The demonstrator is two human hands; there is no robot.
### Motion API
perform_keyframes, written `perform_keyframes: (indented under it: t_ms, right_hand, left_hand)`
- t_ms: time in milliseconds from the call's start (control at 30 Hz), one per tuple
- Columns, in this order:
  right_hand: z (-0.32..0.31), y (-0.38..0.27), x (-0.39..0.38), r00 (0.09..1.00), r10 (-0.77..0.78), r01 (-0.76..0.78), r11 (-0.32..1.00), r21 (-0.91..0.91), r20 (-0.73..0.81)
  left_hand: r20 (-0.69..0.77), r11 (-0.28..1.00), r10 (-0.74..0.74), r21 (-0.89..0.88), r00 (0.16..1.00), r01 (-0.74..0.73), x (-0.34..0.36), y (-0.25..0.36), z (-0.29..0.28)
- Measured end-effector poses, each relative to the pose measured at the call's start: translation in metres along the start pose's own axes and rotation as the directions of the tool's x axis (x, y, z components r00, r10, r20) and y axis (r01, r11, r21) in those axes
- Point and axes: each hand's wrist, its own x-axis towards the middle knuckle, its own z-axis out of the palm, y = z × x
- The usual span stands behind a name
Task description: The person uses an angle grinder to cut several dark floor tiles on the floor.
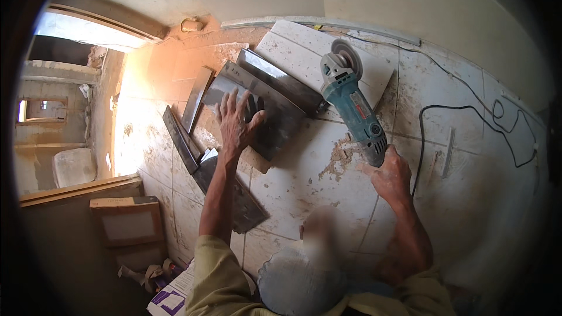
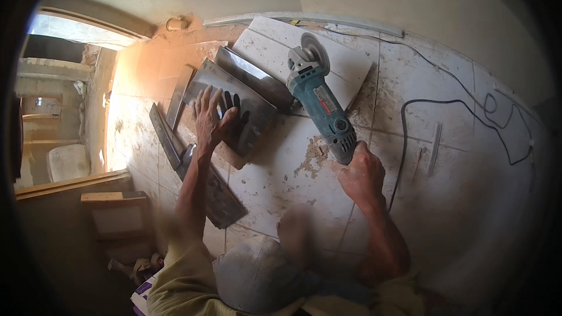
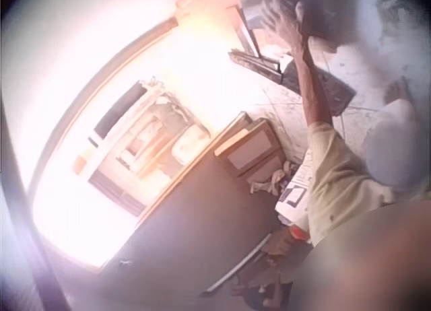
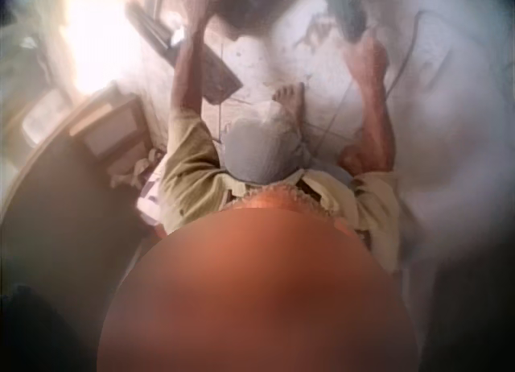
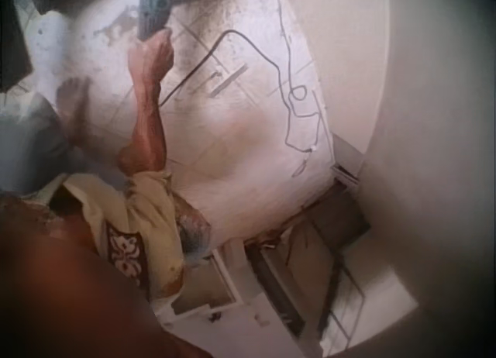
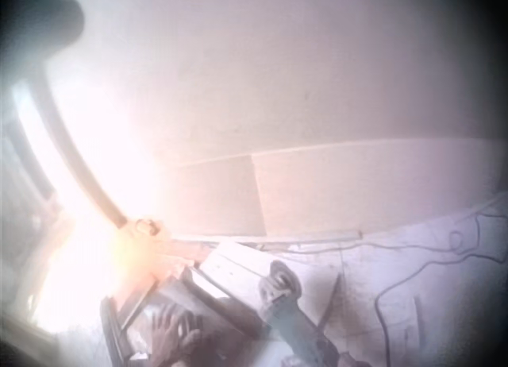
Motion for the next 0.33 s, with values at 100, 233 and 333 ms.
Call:
perform_keyframes:
  t_ms: [100,233,333]
  right_hand:
    - [-0.013,0.013,-0.002,0.994,0.052,-0.046,0.997,0.064,-0.098]
    - [-0.025,0.03,-0.002,0.984,0.111,-0.096,0.989,0.109,-0.137]
    - [-0.032,0.041,-0.003,0.986,0.124,-0.09,0.958,0.273,-0.109]
  left_hand:
    - [0.104,0.987,0.157,0.022,0.982,-0.16,0.056,0.004,-0.016]
    - [0.497,0.87,0.418,0.021,0.76,-0.493,0.093,0.012,-0.017]
    - [0.724,0.861,0.318,0.049,0.612,-0.506,0.112,0.046,-0.034]
